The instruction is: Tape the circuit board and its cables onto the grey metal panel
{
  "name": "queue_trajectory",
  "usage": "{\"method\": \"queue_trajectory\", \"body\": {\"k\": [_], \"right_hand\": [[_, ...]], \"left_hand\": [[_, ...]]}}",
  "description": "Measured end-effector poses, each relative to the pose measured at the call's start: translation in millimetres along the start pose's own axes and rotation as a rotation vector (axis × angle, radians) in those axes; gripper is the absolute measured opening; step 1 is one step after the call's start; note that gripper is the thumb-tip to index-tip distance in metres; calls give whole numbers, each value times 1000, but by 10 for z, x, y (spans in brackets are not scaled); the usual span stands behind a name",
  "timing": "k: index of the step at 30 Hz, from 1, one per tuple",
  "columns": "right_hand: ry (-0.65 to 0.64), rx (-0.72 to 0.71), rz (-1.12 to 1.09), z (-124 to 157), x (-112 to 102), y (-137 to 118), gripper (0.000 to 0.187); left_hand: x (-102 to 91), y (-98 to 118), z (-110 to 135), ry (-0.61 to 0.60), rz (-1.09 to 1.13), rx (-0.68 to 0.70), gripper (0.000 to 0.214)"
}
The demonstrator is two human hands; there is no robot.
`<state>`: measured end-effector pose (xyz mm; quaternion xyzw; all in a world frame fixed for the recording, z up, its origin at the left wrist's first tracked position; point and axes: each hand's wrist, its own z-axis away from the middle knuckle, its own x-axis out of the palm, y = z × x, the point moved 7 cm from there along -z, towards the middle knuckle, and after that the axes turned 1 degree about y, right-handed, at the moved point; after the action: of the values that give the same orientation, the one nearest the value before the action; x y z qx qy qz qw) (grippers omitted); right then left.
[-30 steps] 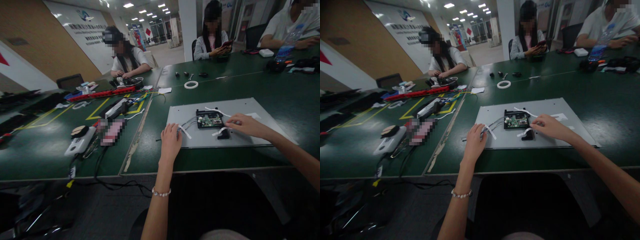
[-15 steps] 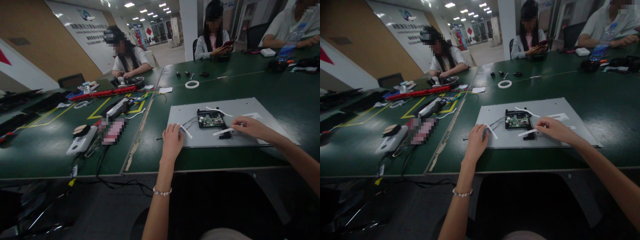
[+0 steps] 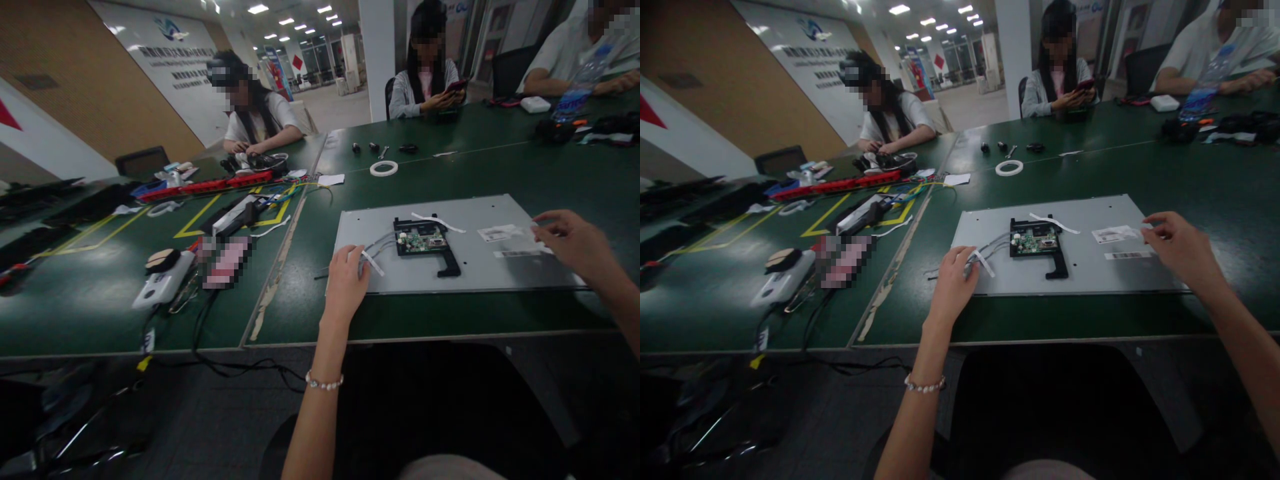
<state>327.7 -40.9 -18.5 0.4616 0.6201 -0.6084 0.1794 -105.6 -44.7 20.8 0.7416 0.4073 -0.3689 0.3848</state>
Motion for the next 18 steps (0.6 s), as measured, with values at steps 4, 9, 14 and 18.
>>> {"method": "queue_trajectory", "body": {"k": [4, 9, 14, 18], "right_hand": [[8, -33, 219, 61, -88, 279, 32], [-55, -32, 415, 155, -41, 395, 38], [-7, -43, 585, 272, -44, 241, 49], [22, 26, 698, 330, -69, 207, 58]], "left_hand": [[54, 217, 25, -116, -23, 140, 36], [114, 295, 33, -199, -55, 141, 27], [100, 266, -9, -178, -61, 138, 20], [117, 287, -3, -177, -104, 182, 17]]}}
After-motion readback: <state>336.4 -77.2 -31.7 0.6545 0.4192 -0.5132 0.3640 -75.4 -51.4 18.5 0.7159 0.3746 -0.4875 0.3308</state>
